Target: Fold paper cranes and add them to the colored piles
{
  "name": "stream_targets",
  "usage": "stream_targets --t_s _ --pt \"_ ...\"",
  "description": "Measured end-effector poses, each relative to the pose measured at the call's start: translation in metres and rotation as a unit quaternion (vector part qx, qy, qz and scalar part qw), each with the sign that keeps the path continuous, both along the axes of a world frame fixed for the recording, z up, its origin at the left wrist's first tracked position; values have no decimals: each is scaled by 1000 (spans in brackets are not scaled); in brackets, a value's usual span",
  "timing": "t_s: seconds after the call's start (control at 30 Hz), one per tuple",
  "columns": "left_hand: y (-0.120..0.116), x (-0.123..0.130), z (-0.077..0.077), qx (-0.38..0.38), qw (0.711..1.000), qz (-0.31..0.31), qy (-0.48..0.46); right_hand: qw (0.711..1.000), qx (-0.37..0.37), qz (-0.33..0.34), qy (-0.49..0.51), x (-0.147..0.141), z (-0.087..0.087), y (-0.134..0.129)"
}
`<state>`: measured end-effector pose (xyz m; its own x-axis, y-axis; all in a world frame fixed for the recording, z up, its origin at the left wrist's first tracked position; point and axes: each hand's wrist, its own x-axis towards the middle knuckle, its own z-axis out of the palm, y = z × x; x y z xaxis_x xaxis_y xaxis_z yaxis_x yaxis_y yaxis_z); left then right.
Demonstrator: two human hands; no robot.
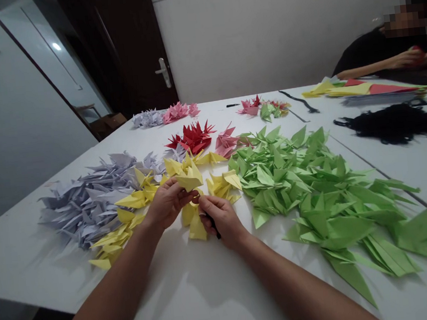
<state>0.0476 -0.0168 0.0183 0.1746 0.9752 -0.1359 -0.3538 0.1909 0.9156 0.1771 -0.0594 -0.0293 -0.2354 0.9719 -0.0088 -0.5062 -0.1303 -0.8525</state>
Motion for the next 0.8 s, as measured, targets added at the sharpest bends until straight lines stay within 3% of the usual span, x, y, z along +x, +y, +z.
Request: stream_targets --t_s 0.37,0.8 --pt "-1 1 -2 48 998 -22 34 999 1 -20 -25 -1 2 -1" --pt "0 2 -3 48 998 -9 31 1000 -4 -25 -15 -1 1 0"
